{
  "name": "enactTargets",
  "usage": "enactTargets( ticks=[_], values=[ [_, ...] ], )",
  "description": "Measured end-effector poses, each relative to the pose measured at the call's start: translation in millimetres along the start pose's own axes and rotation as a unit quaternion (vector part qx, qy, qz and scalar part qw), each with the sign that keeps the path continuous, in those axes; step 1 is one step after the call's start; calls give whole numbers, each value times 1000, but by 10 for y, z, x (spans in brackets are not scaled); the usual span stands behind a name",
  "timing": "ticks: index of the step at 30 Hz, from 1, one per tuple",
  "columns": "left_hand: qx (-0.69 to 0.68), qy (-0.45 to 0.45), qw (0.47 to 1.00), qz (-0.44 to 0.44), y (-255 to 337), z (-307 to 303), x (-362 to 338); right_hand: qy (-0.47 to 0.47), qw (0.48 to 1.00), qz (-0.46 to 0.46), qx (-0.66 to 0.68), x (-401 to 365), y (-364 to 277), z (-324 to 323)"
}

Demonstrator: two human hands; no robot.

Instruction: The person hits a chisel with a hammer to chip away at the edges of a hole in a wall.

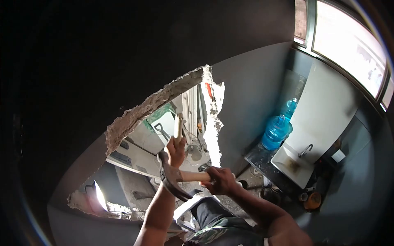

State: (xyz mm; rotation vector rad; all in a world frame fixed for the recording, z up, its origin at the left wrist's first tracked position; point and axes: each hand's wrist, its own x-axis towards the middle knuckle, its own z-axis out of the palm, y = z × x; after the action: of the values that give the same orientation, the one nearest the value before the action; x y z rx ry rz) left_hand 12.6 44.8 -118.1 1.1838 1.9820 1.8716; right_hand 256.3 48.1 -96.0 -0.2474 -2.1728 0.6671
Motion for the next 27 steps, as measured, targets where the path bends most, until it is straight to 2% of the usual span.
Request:
enactTargets(
  ticks=[1,4,5,6,8,9,10,12,13,15,16,18,19,22,23,24,26,27],
  values=[
    [59,-3,998,20,131,-66,70,-7,1000,25,10,-21,-42,-2],
    [88,-63,992,-60,840,-192,137,27,995,63,76,-56,-64,58],
    [147,-19,989,14,995,-190,142,40,989,75,121,-56,-63,83],
    [137,-14,990,7,1200,-198,147,35,989,73,121,-31,-75,69],
    [118,11,990,81,1235,-160,198,42,967,163,191,53,-139,2],
    [107,12,992,69,1217,-142,223,66,951,208,221,152,-236,-23],
    [98,-26,995,3,1244,-134,265,77,942,221,240,226,-246,-66],
    [63,-13,997,-45,1315,-108,266,97,923,236,287,425,-295,-216],
    [63,-12,997,-47,1272,-94,250,118,915,236,304,487,-297,-269],
    [52,43,997,22,1167,-77,271,171,906,212,323,661,-368,-360],
    [53,47,997,22,1217,-102,262,204,895,194,347,743,-404,-385],
    [47,0,997,-59,1307,-124,248,259,890,147,345,922,-477,-416],
    [52,1,997,-51,1272,-108,256,265,883,142,361,971,-442,-378],
    [52,6,997,-55,1246,-50,269,250,955,116,114,1061,166,51],
    [46,9,997,-56,1221,-22,299,202,971,105,66,1131,278,174],
    [43,11,998,-54,1251,-16,287,167,978,116,-35,1219,94,113],
    [64,-1,997,-53,1302,-44,302,177,961,170,125,1143,291,77],
    [48,9,997,-52,1289,-19,326,190,936,205,212,1146,61,-55]
  ],
)
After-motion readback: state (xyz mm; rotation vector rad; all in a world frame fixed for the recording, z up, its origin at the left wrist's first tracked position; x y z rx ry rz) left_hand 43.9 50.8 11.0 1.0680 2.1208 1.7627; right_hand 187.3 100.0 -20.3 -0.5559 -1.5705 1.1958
